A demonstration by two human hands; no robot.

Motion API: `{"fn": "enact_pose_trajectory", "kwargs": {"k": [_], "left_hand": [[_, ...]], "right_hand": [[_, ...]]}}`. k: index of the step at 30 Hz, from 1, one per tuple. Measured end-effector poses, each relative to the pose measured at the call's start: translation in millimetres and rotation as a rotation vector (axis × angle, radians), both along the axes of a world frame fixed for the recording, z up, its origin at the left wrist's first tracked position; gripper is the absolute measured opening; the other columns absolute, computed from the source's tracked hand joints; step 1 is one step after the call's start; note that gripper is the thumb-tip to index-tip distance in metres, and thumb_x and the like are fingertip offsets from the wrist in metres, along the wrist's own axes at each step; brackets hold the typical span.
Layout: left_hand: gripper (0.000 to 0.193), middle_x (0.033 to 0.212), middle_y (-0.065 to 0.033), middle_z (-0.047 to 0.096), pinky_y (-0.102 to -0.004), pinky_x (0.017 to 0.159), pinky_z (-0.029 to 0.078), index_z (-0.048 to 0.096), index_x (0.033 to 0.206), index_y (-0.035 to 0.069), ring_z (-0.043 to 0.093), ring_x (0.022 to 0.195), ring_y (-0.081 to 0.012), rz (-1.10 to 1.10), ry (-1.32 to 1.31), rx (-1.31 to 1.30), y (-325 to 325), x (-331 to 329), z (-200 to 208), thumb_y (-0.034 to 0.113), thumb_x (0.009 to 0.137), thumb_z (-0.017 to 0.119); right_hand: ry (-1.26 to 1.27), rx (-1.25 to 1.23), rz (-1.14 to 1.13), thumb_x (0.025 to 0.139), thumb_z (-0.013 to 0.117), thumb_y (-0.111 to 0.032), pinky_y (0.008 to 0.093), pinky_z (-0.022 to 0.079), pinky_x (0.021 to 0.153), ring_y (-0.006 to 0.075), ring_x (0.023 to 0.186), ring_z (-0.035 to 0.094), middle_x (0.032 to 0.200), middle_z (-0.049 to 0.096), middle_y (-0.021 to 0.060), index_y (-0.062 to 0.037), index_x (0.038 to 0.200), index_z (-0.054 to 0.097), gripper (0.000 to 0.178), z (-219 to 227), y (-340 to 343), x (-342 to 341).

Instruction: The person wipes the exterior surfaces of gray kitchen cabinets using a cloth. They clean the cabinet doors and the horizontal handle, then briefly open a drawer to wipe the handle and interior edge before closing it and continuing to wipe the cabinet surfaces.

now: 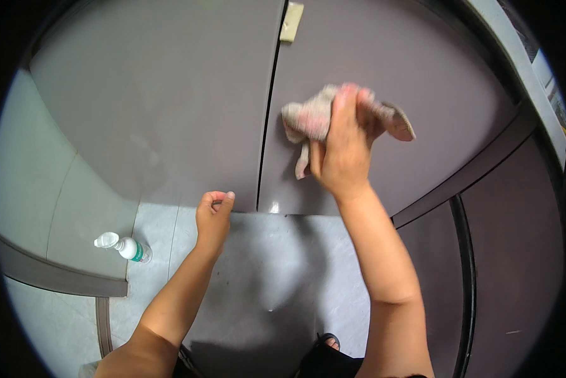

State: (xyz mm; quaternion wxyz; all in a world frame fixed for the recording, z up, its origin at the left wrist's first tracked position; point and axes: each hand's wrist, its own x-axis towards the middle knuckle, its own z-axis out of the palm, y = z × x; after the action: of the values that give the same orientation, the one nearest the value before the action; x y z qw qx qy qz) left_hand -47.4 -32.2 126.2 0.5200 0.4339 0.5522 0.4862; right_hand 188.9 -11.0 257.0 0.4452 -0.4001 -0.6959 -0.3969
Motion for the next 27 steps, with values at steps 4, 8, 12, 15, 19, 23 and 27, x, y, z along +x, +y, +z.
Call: {"fn": "enact_pose_trajectory", "kwargs": {"k": [4, 8, 12, 15, 19, 23, 27], "left_hand": [[0.020, 0.079, 0.0024, 0.054, -0.0223, 0.066, 0.039, 0.060, 0.096, 0.008, 0.046, 0.071, -0.0063, 0.103, -0.148, 0.113, 33, -3, 17, 0.027, 0.094, 0.066], [0.023, 0.084, 0.0014, 0.055, -0.0237, 0.072, 0.041, 0.059, 0.098, 0.008, 0.050, 0.078, -0.0071, 0.166, -0.105, 0.130, 38, -21, 23, 0.031, 0.095, 0.066], [0.023, 0.079, 0.0041, 0.051, -0.0212, 0.065, 0.037, 0.058, 0.097, 0.007, 0.042, 0.072, -0.0043, 0.156, -0.117, 0.106, 36, -20, 10, 0.028, 0.095, 0.066], [0.022, 0.079, 0.0039, 0.051, -0.0217, 0.065, 0.037, 0.058, 0.097, 0.007, 0.043, 0.071, -0.0052, 0.162, -0.104, 0.115, 40, -18, 3, 0.028, 0.095, 0.066], [0.025, 0.093, 0.0016, 0.057, -0.0268, 0.078, 0.043, 0.059, 0.102, 0.011, 0.053, 0.085, -0.0094, 0.060, -0.105, 0.065, 44, -16, 12, 0.034, 0.094, 0.066], [0.023, 0.080, 0.0032, 0.052, -0.0221, 0.067, 0.038, 0.058, 0.101, 0.006, 0.045, 0.074, -0.0060, 0.117, -0.121, 0.092, 39, -13, 15, 0.026, 0.094, 0.067], [0.022, 0.091, 0.0021, 0.057, -0.0254, 0.075, 0.043, 0.060, 0.103, 0.011, 0.054, 0.084, -0.0083, 0.071, -0.054, 0.123, 40, -18, -1, 0.030, 0.095, 0.066]], "right_hand": [[-0.148, -0.115, -0.086, 0.085, 0.060, 0.006, 0.0535, 0.032, 0.112, 0.0480, 0.136, 0.038, 0.141, 0.045, 0.0295, 0.0102, 0.144, 0.034, 0.064, -68, -16, 22], [0.014, -0.122, -0.019, 0.085, 0.059, 0.005, 0.0528, 0.029, 0.114, 0.0485, 0.138, 0.034, 0.144, 0.041, 0.0300, 0.0105, 0.143, 0.034, 0.064, -30, -13, 2], [0.121, -0.080, -0.027, 0.081, 0.062, -0.002, 0.0540, 0.029, 0.114, 0.0522, 0.139, 0.030, 0.149, 0.033, 0.0323, 0.0069, 0.143, 0.036, 0.068, -9, -2, -10], [0.125, -0.282, -0.079, 0.079, 0.065, -0.007, 0.0534, 0.029, 0.113, 0.0536, 0.143, 0.019, 0.154, 0.026, 0.0300, -0.0039, 0.144, 0.041, 0.069, -51, -8, -6], [-0.208, -0.332, -0.153, 0.082, 0.064, -0.011, 0.0522, 0.016, 0.116, 0.0302, 0.149, 0.022, 0.157, 0.033, 0.0082, -0.0338, 0.138, 0.052, 0.061, -167, -20, 48], [-0.327, -0.370, -0.121, 0.080, 0.064, -0.021, 0.0605, 0.009, 0.115, 0.0257, 0.146, 0.029, 0.154, 0.041, 0.0028, -0.0366, 0.137, 0.054, 0.060, -136, -27, 72], [0.186, 0.165, -0.016, 0.067, 0.074, -0.025, 0.0572, 0.019, 0.116, 0.0476, 0.144, 0.022, 0.153, 0.029, 0.0277, -0.0118, 0.144, 0.045, 0.083, 16, 5, 62]]}}
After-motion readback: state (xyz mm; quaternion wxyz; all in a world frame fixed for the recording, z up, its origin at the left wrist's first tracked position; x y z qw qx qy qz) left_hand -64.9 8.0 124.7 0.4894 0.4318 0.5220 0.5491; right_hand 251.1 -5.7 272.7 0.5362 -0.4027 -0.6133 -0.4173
